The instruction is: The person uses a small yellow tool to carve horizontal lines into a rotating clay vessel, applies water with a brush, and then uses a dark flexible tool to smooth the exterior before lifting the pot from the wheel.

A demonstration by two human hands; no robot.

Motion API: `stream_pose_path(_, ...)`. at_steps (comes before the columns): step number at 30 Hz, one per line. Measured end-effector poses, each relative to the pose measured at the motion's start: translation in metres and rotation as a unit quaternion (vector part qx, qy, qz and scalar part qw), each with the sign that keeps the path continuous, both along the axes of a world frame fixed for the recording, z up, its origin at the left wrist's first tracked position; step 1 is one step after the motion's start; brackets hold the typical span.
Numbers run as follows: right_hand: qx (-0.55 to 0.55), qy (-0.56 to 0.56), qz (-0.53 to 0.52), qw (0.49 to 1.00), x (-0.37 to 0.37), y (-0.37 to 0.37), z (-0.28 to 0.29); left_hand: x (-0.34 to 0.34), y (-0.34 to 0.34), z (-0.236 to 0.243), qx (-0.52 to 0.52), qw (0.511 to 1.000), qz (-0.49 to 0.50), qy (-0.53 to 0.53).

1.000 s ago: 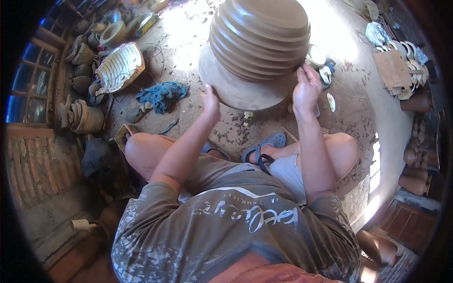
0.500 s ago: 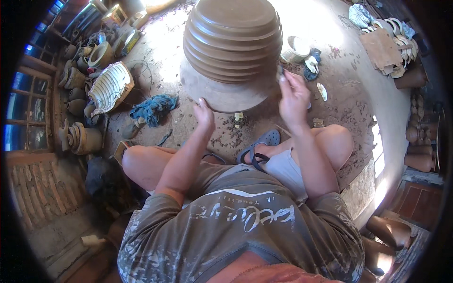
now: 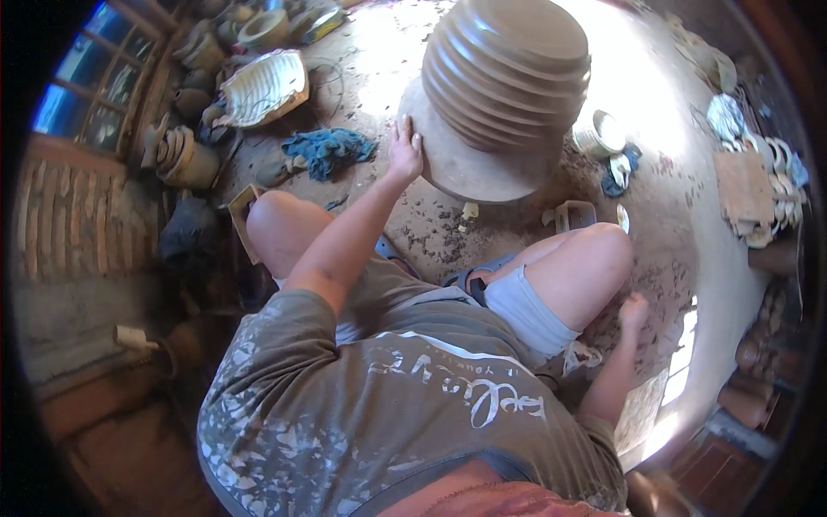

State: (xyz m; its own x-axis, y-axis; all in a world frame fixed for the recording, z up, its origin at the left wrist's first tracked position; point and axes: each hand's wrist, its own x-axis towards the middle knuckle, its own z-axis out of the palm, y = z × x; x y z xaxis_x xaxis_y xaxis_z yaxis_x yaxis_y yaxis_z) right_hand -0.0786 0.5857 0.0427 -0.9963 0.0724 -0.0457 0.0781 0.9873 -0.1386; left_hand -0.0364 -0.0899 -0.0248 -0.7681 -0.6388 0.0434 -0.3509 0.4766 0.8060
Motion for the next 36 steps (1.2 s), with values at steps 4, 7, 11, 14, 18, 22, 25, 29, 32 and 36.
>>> stream_pose_path(4,-0.056,-0.134,-0.063,0.987,0.025,-0.032,-0.036,-0.015,-0.033,0.007,0.002,0.998,-0.058,-0.012)
stream_pose_path(7,-0.092,-0.108,-0.055,0.988,0.010,-0.042,-0.024,-0.024,-0.057,0.013,0.007,0.992,-0.125,-0.001)
stream_pose_path(11,-0.107,-0.004,-0.022,0.994,-0.022,-0.070,0.036,-0.015,-0.113,0.002,-0.050,0.995,-0.062,-0.052)
stream_pose_path(14,-0.086,0.081,-0.022,0.993,-0.029,-0.108,0.114,0.005,-0.123,0.001,-0.150,0.949,-0.038,-0.273)
stream_pose_path(18,-0.159,0.191,0.059,0.967,-0.029,-0.168,0.176,0.031,-0.161,-0.046,-0.178,0.911,-0.012,-0.371)
stream_pose_path(22,-0.102,0.200,0.256,0.940,0.006,-0.252,0.202,0.050,-0.179,-0.071,-0.178,0.877,-0.021,-0.445)
stream_pose_path(25,-0.076,0.157,0.456,0.873,0.029,-0.327,0.195,0.062,-0.195,-0.101,-0.179,0.878,-0.022,-0.443)
stream_pose_path(29,-0.154,0.042,0.562,0.811,0.043,-0.389,0.147,0.051,-0.210,-0.078,-0.134,0.908,0.016,-0.397)
stream_pose_path(32,-0.256,-0.057,0.577,0.774,0.047,-0.443,0.114,0.037,-0.245,-0.009,-0.098,0.934,0.034,-0.343)
stream_pose_path(36,-0.313,-0.185,0.483,0.797,0.033,-0.541,0.075,0.036,-0.273,0.117,-0.118,0.911,-0.142,-0.369)
